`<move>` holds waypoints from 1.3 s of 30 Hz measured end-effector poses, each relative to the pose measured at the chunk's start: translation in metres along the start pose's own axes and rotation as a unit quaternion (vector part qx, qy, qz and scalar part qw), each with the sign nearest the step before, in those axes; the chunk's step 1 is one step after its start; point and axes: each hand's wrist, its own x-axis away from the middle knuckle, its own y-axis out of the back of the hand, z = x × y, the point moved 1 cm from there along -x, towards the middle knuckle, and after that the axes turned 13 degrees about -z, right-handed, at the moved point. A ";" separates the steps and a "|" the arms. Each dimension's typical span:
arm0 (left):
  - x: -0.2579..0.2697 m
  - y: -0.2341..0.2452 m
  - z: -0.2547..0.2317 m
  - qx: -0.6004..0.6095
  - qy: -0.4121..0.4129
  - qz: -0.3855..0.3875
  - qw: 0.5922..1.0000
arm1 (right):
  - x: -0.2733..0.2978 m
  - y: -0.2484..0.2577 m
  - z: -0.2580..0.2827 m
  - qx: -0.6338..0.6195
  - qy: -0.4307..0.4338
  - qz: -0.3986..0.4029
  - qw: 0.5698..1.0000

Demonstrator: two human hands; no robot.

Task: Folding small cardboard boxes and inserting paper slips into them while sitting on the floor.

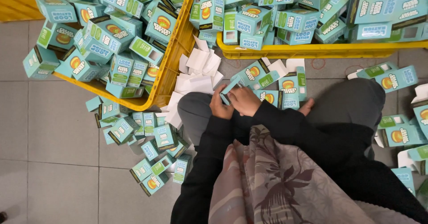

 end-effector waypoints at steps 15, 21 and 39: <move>-0.049 0.060 -0.169 0.250 0.154 0.231 0.928 | 0.070 0.094 -0.020 -0.308 0.181 -0.126 0.925; -0.037 0.070 -0.185 0.235 0.049 0.157 0.958 | 0.082 0.118 0.017 -0.290 0.205 -0.157 0.922; -0.052 0.085 -0.204 0.179 -0.185 0.096 0.961 | 0.102 0.156 0.053 -0.201 0.289 -0.170 0.920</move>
